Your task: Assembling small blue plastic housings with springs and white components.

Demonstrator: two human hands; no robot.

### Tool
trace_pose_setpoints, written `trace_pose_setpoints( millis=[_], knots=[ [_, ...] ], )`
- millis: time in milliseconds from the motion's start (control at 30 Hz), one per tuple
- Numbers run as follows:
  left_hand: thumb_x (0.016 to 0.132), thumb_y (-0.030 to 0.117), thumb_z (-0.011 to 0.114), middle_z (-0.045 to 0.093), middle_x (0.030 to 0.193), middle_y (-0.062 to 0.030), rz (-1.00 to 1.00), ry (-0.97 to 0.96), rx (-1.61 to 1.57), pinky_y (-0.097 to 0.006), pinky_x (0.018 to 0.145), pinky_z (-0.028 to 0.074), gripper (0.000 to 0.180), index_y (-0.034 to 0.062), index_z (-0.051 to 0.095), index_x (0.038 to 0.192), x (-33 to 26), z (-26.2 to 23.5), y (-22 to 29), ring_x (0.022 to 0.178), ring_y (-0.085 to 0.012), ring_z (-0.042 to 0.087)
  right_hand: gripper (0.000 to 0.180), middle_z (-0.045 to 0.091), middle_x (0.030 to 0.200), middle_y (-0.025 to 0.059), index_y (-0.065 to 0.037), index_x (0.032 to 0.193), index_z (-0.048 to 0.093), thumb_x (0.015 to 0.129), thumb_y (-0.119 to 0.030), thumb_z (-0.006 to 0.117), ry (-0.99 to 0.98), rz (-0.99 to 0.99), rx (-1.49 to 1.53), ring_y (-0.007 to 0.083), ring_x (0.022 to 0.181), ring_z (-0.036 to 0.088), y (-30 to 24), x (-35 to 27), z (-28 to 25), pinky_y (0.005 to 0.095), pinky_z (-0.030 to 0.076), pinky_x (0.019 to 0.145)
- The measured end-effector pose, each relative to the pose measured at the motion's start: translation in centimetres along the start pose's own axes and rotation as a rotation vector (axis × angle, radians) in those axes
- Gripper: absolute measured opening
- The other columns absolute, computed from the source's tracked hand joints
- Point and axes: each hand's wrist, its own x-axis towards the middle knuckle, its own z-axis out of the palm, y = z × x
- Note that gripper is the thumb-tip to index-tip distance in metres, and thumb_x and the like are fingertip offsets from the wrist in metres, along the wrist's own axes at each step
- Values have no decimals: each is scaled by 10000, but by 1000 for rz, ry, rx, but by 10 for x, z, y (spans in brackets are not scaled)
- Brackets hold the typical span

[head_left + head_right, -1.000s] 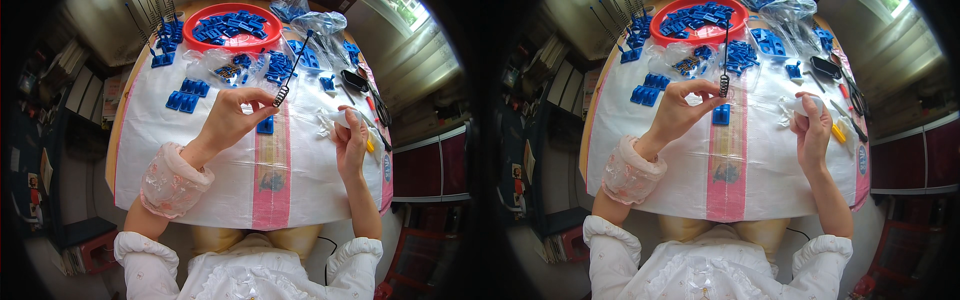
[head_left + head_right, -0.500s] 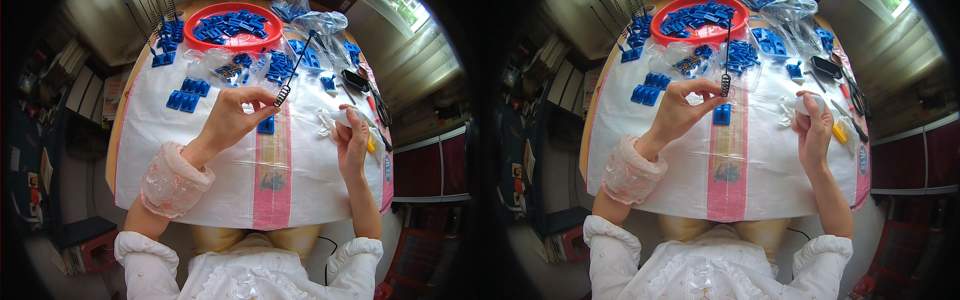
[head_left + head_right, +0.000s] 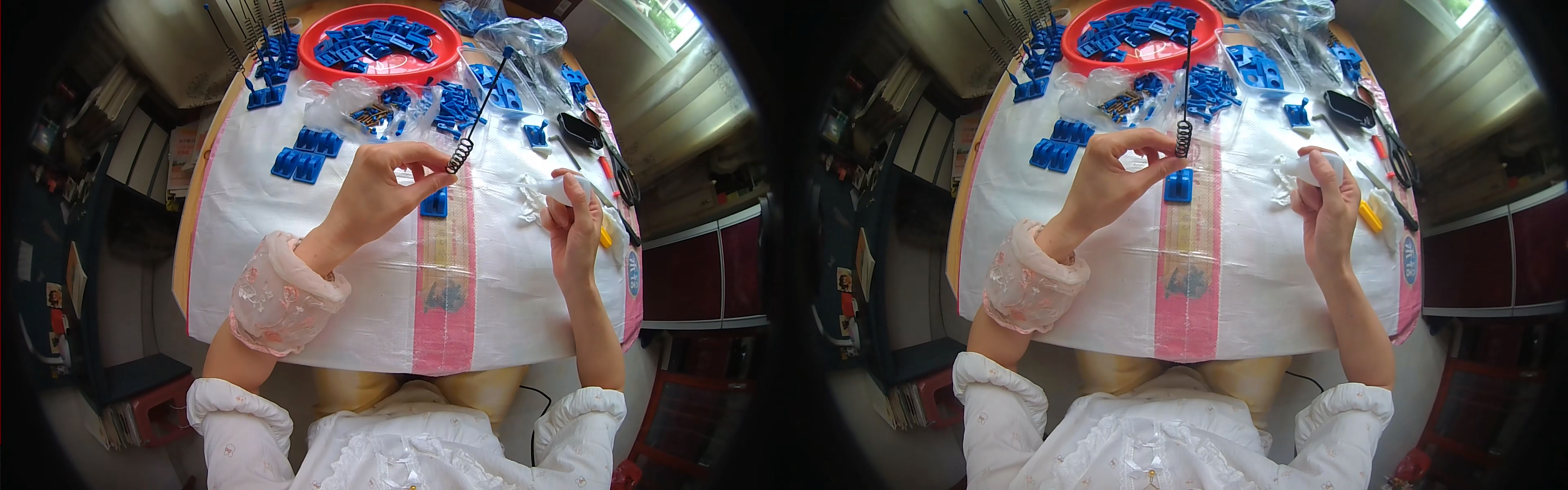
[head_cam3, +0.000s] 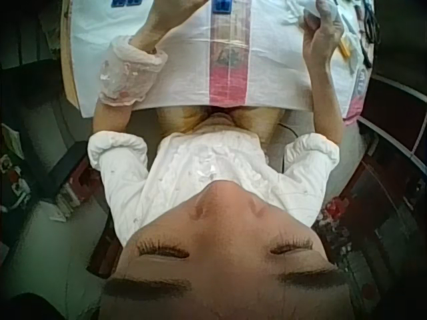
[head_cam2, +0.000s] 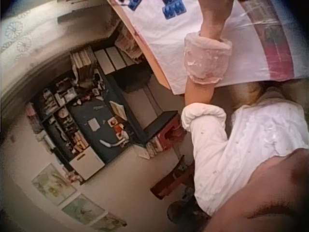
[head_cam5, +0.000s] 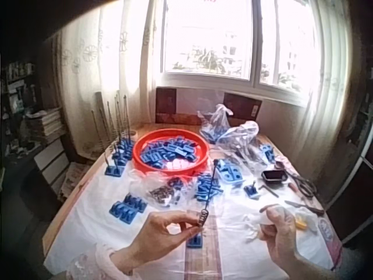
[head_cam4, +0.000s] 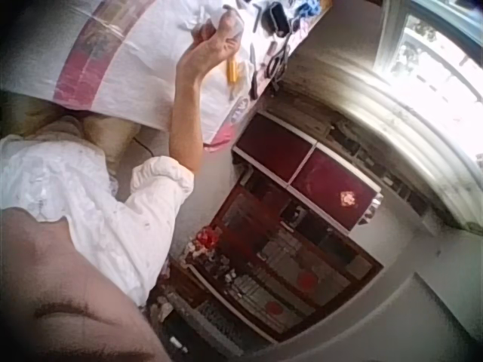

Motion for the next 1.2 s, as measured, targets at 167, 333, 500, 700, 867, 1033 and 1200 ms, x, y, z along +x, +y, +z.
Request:
trace_pose_setpoints(
  millis=[167, 333, 500, 700, 867, 1033, 1200],
  knots=[
    [836, 67, 814, 769, 894, -49, 15, 24, -12, -248, 669, 511, 145, 28, 787, 973, 0, 1, 1, 715, -93, 629, 275, 366, 613, -84, -30, 1037, 686, 991, -300, 676, 5, 1, -5, 14, 530, 268, 0, 0, 0, 216, 237, 488],
    [830, 63, 831, 770, 939, -39, -2, -6, -4, -235, 700, 506, 183, 35, 781, 1004, 0, 0, 1, 753, -78, 613, 268, 361, 618, -83, -29, 1038, 686, 996, -293, 668, 7, -3, -1, 15, 534, 267, 0, 1, -1, 218, 235, 487],
    [829, 65, 832, 770, 937, -37, -1, -2, -8, -235, 700, 505, 183, 34, 781, 1002, 0, 0, 1, 755, -77, 612, 256, 358, 622, -82, -26, 1038, 684, 1005, -279, 656, 18, -2, 10, 17, 538, 260, -2, 0, 0, 225, 227, 487],
    [844, 68, 802, 771, 883, -52, 17, 25, -18, -255, 658, 513, 132, 27, 793, 970, 1, 1, 2, 700, -98, 628, 267, 359, 623, -81, -22, 1038, 681, 998, -285, 664, 15, -1, 13, 19, 538, 259, -2, 1, -2, 233, 217, 492],
    [834, 68, 830, 772, 942, -42, -6, -4, -8, -233, 704, 510, 177, 35, 783, 1001, 0, 0, 1, 762, -81, 622, 257, 354, 617, -86, -22, 1037, 677, 988, -274, 668, 37, 12, 40, 19, 534, 253, -5, -1, -5, 233, 222, 498],
    [836, 71, 829, 773, 951, -44, -1, -1, 14, -233, 711, 514, 178, 35, 783, 1003, 0, 0, 2, 771, -84, 631, 262, 348, 608, -87, -20, 1047, 673, 982, -274, 667, 61, 9, 43, 19, 532, 251, -3, -7, -5, 235, 223, 499],
    [836, 69, 828, 774, 948, -44, -3, -5, 17, -232, 711, 512, 183, 36, 783, 1010, 0, -1, 1, 774, -82, 632, 266, 344, 601, -83, -17, 1045, 672, 982, -276, 666, 51, 9, 52, 21, 529, 253, 0, -8, -2, 236, 222, 496]
  ],
)
